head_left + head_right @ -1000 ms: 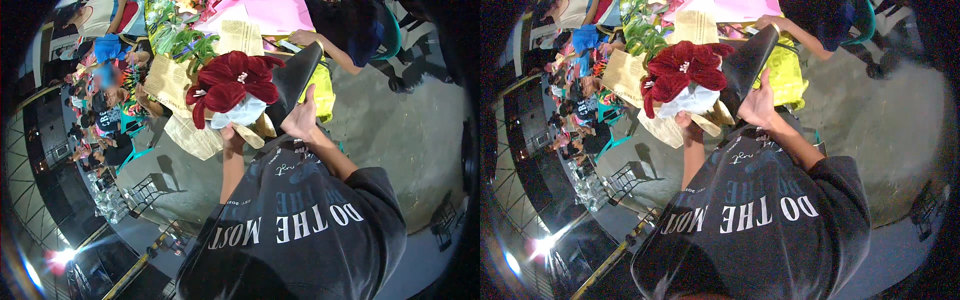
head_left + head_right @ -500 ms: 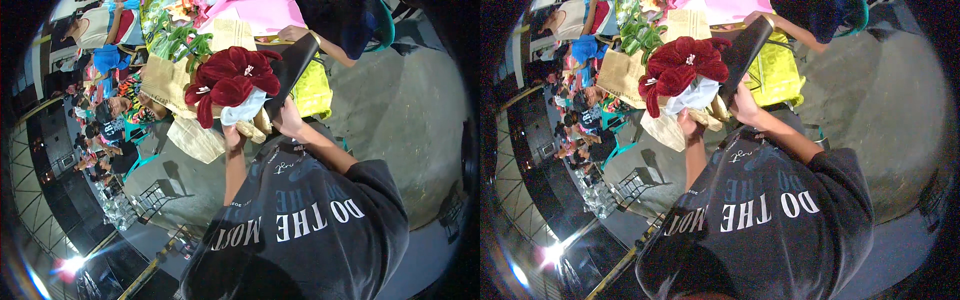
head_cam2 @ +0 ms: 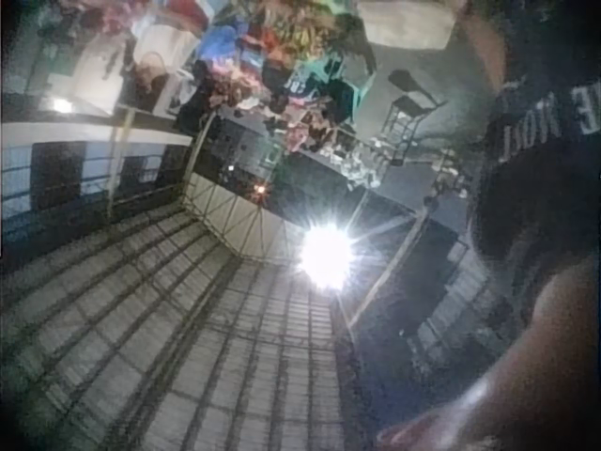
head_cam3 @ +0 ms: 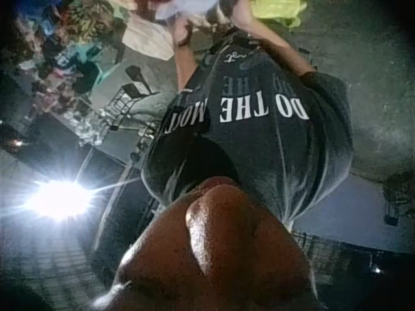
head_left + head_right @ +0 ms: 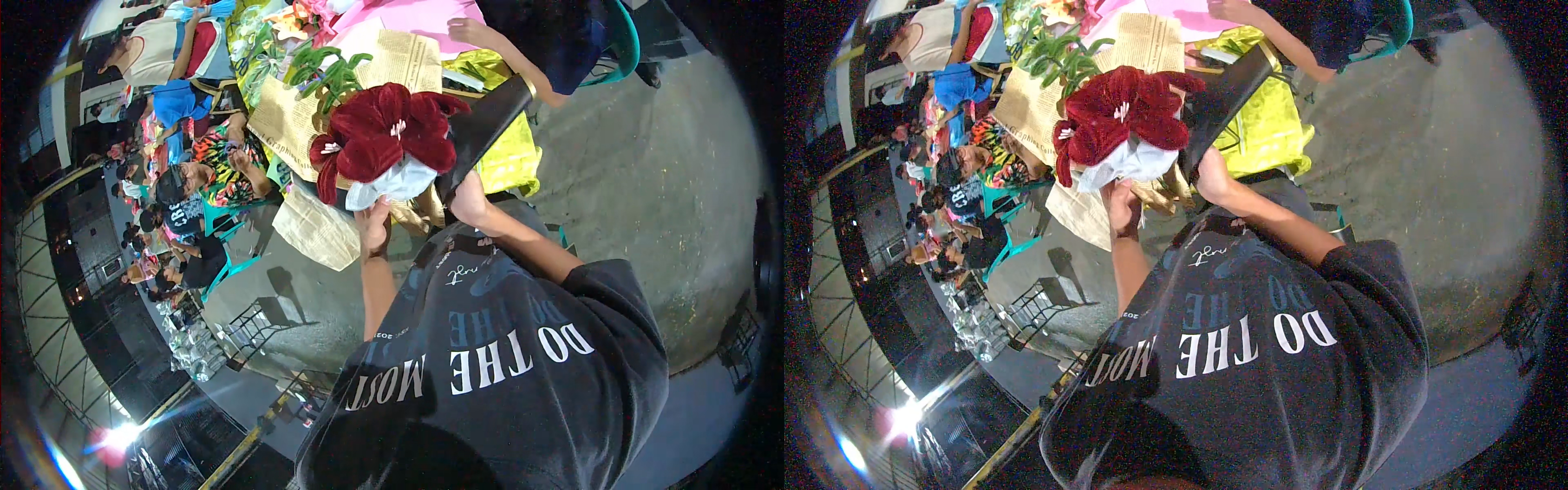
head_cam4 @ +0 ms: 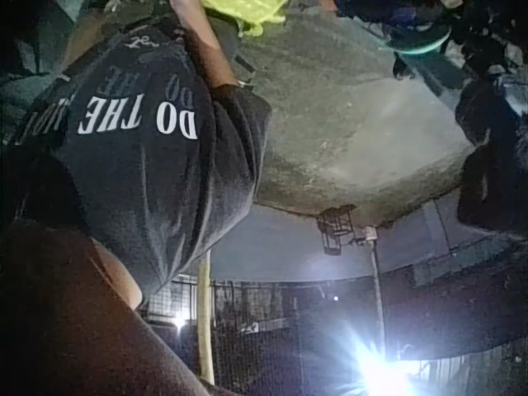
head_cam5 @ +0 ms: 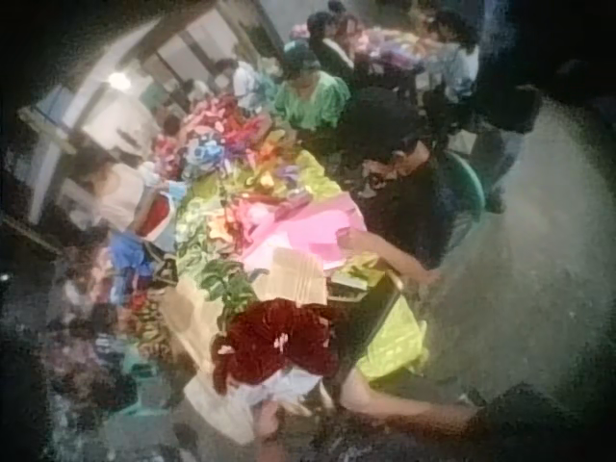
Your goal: The person arranges a bouquet of artificial flowers by wrapping them in black and gold paper, securing the paper with tape, and adjusting the positioning of the red velvet flower heads.
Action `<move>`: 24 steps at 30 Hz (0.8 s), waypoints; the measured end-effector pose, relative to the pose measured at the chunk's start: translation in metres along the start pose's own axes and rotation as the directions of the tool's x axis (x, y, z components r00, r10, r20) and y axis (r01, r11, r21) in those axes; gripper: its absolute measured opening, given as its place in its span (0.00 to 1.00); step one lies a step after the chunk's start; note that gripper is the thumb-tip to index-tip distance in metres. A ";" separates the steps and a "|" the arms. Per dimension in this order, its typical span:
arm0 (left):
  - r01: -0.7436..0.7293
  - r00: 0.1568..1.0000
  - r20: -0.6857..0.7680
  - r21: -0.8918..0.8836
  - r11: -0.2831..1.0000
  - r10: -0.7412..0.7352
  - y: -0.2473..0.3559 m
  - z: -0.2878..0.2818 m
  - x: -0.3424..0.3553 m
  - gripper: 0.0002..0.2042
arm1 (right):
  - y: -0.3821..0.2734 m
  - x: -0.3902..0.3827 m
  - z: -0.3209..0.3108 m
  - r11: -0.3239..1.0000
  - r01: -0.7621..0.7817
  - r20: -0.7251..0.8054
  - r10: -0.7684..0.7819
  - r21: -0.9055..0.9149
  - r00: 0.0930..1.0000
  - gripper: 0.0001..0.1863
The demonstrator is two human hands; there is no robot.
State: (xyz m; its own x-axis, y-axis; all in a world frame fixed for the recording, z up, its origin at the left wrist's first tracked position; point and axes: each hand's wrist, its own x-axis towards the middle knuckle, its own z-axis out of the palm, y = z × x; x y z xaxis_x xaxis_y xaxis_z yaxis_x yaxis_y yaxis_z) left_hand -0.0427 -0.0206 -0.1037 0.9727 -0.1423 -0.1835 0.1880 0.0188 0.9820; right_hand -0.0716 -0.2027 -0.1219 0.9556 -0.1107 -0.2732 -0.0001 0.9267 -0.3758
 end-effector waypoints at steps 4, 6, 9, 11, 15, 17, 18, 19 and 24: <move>-0.046 0.999 -0.004 0.233 0.971 0.048 -0.054 -0.065 -0.009 0.27 | 0.008 -0.004 -0.019 0.965 0.106 0.246 -0.166 0.239 0.955 0.26; -0.108 0.994 0.056 0.417 0.902 0.093 -0.067 -0.083 -0.010 0.23 | 0.008 -0.004 -0.013 0.945 0.093 0.192 -0.159 0.314 0.968 0.26; -0.204 0.966 0.250 0.571 0.795 0.068 -0.037 -0.053 0.007 0.21 | 0.006 0.005 -0.014 0.936 0.177 0.073 -0.209 0.305 0.975 0.26; -0.069 0.977 0.209 0.122 0.990 0.042 -0.021 -0.024 0.003 0.20 | -0.007 0.002 0.004 0.958 0.210 0.069 -0.227 0.194 0.971 0.24; -0.159 0.977 0.178 0.254 0.954 0.116 -0.031 -0.037 -0.005 0.18 | -0.006 -0.006 0.018 0.998 0.025 -0.086 -0.021 0.054 0.996 0.29; -0.331 0.938 0.309 0.658 0.676 0.158 -0.011 -0.025 -0.003 0.17 | 0.007 0.000 -0.006 0.992 0.061 0.013 -0.060 -0.111 0.998 0.28; -0.378 0.922 0.352 0.731 0.568 0.161 -0.004 -0.018 0.000 0.16 | 0.011 0.002 -0.019 0.972 0.092 0.001 -0.094 -0.216 0.996 0.27; -0.414 0.909 0.381 0.794 0.446 0.166 0.003 -0.014 -0.002 0.16 | 0.015 0.001 -0.023 0.942 0.111 0.001 -0.116 -0.316 0.993 0.26; -0.387 0.919 0.294 0.797 0.463 0.262 -0.019 -0.027 -0.003 0.14 | 0.024 0.002 -0.030 0.797 0.115 -0.006 -0.147 -0.593 0.989 0.22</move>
State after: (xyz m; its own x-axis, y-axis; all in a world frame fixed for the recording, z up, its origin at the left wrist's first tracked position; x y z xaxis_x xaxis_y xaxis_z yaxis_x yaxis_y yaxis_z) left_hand -0.0456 0.0066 -0.1229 0.9031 -0.4172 0.1015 -0.3982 -0.7252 0.5617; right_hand -0.0782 -0.1912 -0.1580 0.9435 -0.2477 -0.2200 -0.0650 0.5127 -0.8561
